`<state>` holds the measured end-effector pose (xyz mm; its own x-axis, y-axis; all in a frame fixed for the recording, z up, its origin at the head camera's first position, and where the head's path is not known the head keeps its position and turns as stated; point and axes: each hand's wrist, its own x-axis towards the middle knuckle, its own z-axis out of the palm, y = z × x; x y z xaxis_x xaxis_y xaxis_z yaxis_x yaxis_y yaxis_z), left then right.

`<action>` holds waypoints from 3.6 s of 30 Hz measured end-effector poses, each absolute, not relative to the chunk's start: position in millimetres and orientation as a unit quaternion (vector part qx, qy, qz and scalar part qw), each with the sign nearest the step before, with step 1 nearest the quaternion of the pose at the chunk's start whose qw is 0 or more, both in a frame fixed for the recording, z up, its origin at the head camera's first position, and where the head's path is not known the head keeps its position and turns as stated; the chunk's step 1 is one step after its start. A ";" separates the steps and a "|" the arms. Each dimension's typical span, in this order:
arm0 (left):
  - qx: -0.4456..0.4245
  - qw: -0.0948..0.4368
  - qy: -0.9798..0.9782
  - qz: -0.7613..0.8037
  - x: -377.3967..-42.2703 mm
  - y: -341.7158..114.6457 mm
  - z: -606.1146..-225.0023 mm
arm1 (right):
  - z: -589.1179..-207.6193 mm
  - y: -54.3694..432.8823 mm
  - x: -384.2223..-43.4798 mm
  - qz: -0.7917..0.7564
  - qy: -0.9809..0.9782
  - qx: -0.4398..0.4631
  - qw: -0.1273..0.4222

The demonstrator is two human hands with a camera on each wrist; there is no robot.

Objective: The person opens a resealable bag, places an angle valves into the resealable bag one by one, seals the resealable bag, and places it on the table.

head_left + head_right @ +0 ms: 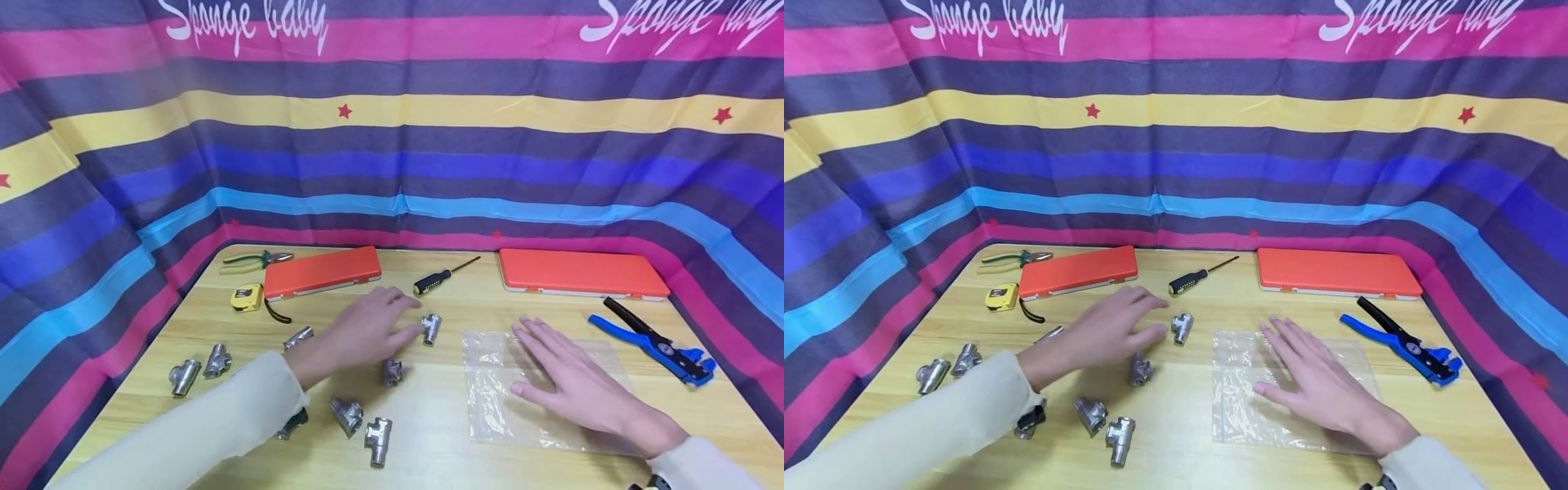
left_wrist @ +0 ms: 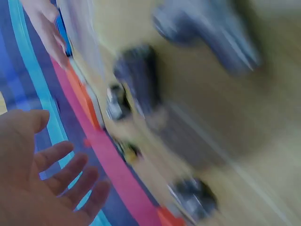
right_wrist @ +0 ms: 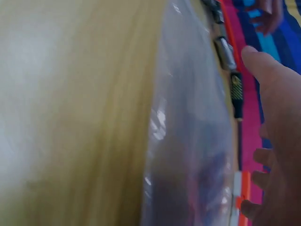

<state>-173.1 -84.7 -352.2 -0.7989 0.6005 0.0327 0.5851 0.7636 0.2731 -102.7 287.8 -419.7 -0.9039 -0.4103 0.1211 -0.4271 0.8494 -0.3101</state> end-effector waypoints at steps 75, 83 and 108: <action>0.181 0.267 0.867 0.379 -128.8 9.9 -384.1 | -400.3 249.5 -86.8 0.394 -0.894 0.192 -0.097; 0.297 0.218 0.848 0.380 -129.7 18.2 -386.6 | -399.0 246.0 -90.2 0.392 -0.873 0.270 -0.102; 0.192 0.248 0.850 0.422 -141.4 -1.9 -389.9 | -374.5 263.2 -95.5 0.289 -0.946 0.146 -0.001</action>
<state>-141.4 -1.9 -389.9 -0.8030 0.5363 -0.2599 0.1170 0.5694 0.8137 -95.5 263.2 -374.5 -0.9572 -0.2774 0.0824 -0.2761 0.7899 -0.5476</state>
